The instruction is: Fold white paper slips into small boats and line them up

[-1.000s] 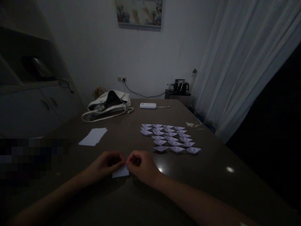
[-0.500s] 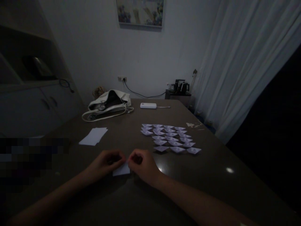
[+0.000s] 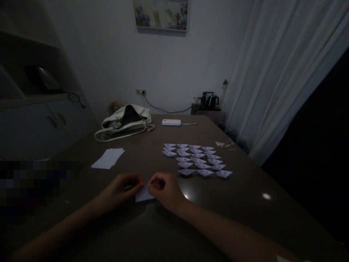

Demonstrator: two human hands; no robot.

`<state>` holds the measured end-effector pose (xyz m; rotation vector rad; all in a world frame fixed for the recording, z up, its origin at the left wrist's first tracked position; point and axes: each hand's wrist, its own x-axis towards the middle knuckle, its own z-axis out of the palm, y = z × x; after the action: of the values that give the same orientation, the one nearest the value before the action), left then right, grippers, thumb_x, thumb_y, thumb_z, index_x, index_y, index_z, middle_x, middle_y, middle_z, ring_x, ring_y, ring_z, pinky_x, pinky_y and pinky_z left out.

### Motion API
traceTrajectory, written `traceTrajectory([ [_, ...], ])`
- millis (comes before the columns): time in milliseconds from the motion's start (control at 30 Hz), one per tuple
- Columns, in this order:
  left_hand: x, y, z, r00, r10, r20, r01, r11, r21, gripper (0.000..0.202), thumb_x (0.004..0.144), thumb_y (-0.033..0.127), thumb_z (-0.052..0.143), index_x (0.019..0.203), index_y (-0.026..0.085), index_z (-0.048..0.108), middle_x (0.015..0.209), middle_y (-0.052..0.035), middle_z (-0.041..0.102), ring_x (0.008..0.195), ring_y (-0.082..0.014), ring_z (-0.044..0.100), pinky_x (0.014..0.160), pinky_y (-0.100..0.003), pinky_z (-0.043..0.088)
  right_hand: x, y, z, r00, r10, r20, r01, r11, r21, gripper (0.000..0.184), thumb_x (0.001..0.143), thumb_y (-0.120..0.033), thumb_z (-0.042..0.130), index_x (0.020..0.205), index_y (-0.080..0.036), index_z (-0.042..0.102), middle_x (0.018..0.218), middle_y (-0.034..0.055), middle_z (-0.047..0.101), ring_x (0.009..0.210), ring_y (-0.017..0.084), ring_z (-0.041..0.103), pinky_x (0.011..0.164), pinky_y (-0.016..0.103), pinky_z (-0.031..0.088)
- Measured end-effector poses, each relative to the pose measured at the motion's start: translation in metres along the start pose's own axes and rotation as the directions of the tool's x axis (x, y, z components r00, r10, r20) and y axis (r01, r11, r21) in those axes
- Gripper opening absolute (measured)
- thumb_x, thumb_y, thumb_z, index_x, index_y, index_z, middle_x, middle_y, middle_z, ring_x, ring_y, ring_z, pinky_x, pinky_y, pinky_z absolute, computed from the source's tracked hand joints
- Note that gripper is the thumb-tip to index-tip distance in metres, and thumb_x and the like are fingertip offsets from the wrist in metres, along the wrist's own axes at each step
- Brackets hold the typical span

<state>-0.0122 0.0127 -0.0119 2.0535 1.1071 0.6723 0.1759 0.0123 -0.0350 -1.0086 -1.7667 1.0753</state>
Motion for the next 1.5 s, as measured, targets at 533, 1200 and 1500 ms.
traceTrajectory([
  [533, -0.0012, 0.005, -0.0037, 0.999, 0.021, 0.028, -0.024, 0.994, 0.11, 0.028, 0.089, 0.035, 0.045, 0.081, 0.013, 0.06, 0.068, -0.0012, 0.059, 0.061, -0.0131, 0.051, 0.056, -0.021, 0.038, 0.0009, 0.0039, -0.0016, 1.0, 0.012, -0.021, -0.013, 0.999, -0.044, 0.004, 0.072, -0.018, 0.061, 0.07, -0.015, 0.06, 0.052, -0.0076, 0.033, 0.049, 0.007, 0.03, 0.045, 0.02, 0.023],
  [1200, -0.0028, 0.0041, -0.0054, 0.996, 0.027, 0.083, -0.035, 0.995, 0.094, 0.019, 0.086, 0.029, 0.047, 0.077, 0.015, 0.057, 0.066, 0.001, 0.054, 0.059, -0.0123, 0.049, 0.053, -0.02, 0.037, 0.0019, 0.0034, -0.0028, 0.999, 0.042, 0.033, -0.045, 0.993, 0.11, 0.009, 0.072, -0.02, 0.059, 0.065, -0.016, 0.054, 0.051, -0.0075, 0.034, 0.047, 0.007, 0.03, 0.045, 0.02, 0.024],
  [1500, -0.0041, 0.0066, -0.0062, 0.997, 0.056, 0.059, -0.06, 0.996, 0.065, 0.017, 0.083, 0.025, 0.05, 0.073, 0.014, 0.057, 0.066, 0.0011, 0.056, 0.063, -0.0122, 0.05, 0.058, -0.021, 0.039, -0.0012, -0.0014, -0.002, 0.996, 0.0, 0.089, 0.002, 1.0, -0.024, 0.01, 0.075, -0.025, 0.063, 0.075, -0.016, 0.063, 0.051, -0.0076, 0.035, 0.048, 0.007, 0.031, 0.044, 0.019, 0.023],
])
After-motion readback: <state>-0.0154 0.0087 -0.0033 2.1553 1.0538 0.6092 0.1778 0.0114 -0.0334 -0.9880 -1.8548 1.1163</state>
